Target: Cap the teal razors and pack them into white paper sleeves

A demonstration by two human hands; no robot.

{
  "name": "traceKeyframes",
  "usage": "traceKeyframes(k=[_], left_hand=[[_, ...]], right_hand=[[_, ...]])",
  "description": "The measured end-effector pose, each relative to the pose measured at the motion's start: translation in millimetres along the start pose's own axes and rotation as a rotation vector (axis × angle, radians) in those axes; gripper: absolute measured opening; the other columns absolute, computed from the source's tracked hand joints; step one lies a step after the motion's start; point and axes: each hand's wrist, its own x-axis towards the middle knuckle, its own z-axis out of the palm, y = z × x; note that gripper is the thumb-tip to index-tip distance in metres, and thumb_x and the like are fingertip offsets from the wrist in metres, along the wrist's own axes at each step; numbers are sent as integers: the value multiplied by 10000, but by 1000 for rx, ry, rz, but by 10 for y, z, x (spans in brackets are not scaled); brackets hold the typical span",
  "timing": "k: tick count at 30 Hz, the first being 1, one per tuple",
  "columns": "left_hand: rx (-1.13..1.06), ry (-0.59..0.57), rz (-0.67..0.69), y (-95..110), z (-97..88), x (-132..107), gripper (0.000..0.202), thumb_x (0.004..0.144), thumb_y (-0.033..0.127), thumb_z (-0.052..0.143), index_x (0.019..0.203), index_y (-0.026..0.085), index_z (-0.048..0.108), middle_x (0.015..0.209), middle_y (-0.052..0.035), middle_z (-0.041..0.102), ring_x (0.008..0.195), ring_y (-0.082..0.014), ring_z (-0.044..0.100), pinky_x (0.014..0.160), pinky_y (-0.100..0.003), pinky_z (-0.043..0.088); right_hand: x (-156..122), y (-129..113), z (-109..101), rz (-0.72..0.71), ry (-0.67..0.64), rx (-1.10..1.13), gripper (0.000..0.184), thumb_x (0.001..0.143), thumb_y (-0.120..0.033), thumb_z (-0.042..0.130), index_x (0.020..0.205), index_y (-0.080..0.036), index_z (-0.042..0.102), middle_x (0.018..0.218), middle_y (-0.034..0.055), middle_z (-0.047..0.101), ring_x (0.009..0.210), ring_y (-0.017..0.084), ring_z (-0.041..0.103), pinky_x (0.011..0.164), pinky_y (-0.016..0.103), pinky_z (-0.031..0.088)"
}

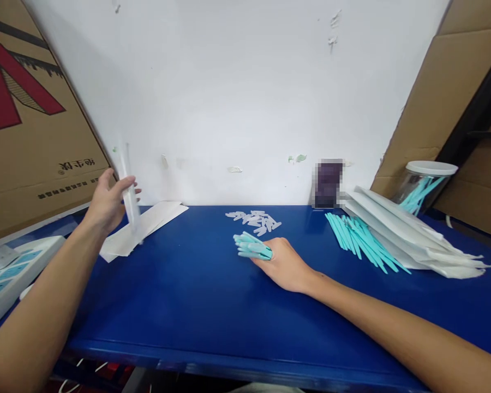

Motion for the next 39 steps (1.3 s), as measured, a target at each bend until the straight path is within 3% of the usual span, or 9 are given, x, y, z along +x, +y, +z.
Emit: traceKeyframes(k=[4,7,10,17,23,26,30,35,39], left_hand=[[-515,-66,-32,254,632,-451,414,636,351,843,911,215,565,868,-14,583,881,-213,644,881,-376,554],[-689,-70,-182,306,991,-788,331,672,315,803,876,210,564,829,-10,603,828,-202,648,824,-338,575],[-739,-94,-332,259,1171,-1010,242,709,272,735,865,202,564,811,-11,624,785,-188,652,759,-305,579],[-754,-150,-363,93,1220,-1088,210,787,335,622,933,186,598,895,-62,701,988,-289,710,826,-385,596],[-718,-133,-357,61,1280,-1145,285,894,354,562,1065,139,641,1082,-124,731,1117,-300,684,895,-380,594],[-731,-94,-344,17,1284,-1192,260,890,318,601,1086,150,639,1105,-104,729,1136,-282,679,918,-354,588],[-714,-177,-367,-53,1321,-1306,293,879,311,651,1137,174,632,1122,-89,731,1137,-283,679,925,-373,587],[-745,-246,-492,11,1390,-1398,267,947,329,552,1140,185,669,1186,-90,730,1126,-280,680,954,-428,580],[-806,-197,-535,124,1358,-1357,334,972,351,464,1202,232,674,1217,-76,727,1110,-280,693,979,-484,566]], right_hand=[[82,-167,-1,-56,-37,-149,377,886,-360,514,593,-208,333,561,-43,338,543,90,263,503,249,233],[168,-309,-90,-64,-53,-322,313,882,-301,508,609,-202,393,568,-30,440,529,99,320,529,261,254],[224,-362,-267,-15,2,-459,251,877,-278,502,637,-206,480,596,-15,517,522,111,365,543,269,256],[224,-256,-607,90,241,-528,310,888,-351,489,626,-197,548,589,19,543,560,145,472,563,273,285],[264,-449,-403,194,-93,-637,163,840,-323,564,760,-196,628,707,48,662,552,150,541,513,275,281],[278,-493,-320,192,-139,-754,179,854,-333,559,830,-185,657,783,82,689,595,171,581,505,279,270],[366,-563,-434,161,-179,-745,254,854,-264,578,1077,-181,667,916,102,720,673,187,638,523,270,322],[640,-1030,-714,18,-228,-858,447,799,-148,641,1242,-160,583,1035,126,711,764,197,652,552,252,391],[819,-1606,-709,-101,-176,-1104,452,795,-96,634,1238,-188,622,1098,135,712,849,231,687,601,278,415]])
